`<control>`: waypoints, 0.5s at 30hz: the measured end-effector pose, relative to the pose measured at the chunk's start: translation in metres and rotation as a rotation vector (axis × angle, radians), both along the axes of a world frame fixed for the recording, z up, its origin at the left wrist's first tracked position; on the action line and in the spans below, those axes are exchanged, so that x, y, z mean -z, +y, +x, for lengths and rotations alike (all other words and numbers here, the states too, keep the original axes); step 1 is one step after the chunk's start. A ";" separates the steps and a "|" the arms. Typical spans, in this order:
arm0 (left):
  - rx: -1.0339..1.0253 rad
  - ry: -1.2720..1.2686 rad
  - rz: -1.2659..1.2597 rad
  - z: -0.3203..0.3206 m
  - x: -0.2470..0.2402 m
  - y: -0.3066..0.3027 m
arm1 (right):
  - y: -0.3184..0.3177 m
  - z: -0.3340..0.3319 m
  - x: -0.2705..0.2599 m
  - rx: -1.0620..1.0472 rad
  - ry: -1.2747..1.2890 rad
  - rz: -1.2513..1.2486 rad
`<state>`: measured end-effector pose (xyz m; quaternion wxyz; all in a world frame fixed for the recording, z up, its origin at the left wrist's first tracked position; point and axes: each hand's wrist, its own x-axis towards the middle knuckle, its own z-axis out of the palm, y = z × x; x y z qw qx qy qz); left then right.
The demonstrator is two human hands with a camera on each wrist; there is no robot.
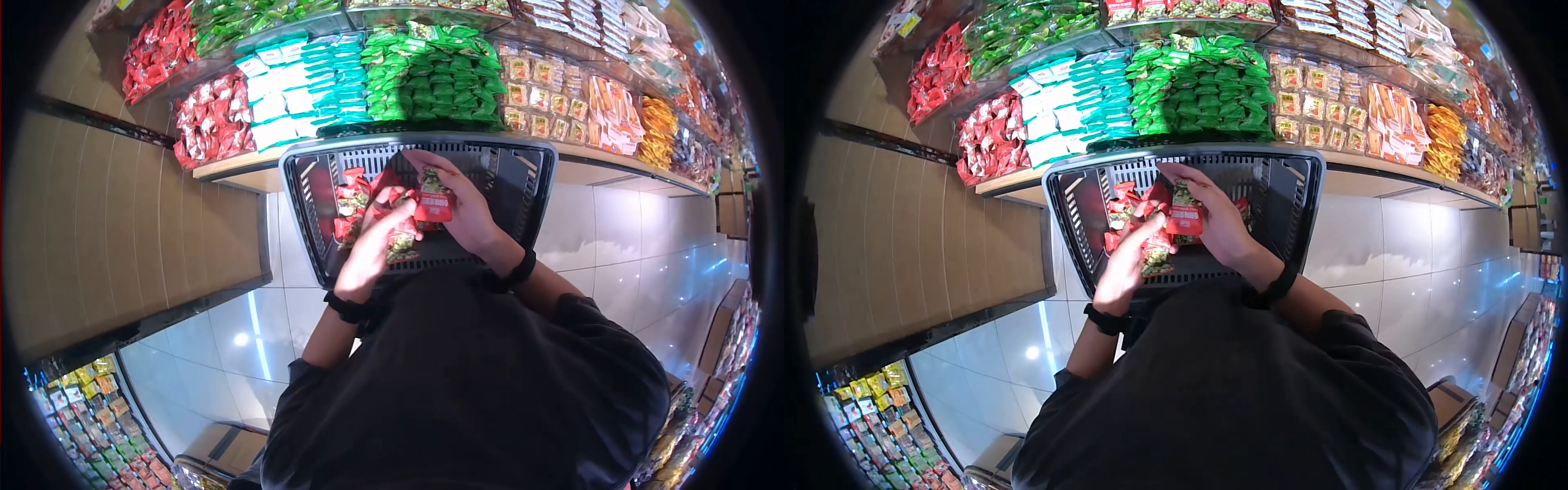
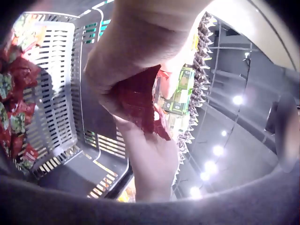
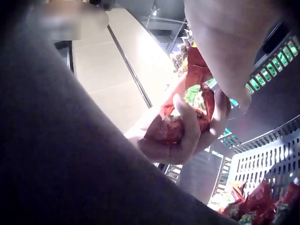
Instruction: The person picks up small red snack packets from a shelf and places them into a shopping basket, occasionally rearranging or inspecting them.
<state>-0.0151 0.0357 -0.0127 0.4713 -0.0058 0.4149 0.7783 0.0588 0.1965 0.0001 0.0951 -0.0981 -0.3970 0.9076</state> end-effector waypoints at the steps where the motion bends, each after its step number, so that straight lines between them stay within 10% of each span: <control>1: -0.019 0.030 0.033 0.002 0.000 0.003 | -0.002 -0.001 0.001 -0.033 -0.005 -0.009; 10: -0.081 0.107 0.054 -0.012 0.001 -0.007 | 0.030 0.007 -0.019 -0.166 -0.368 0.569; 15: -0.127 0.224 -0.044 -0.018 -0.004 -0.009 | 0.038 0.010 -0.015 -0.120 -0.241 0.501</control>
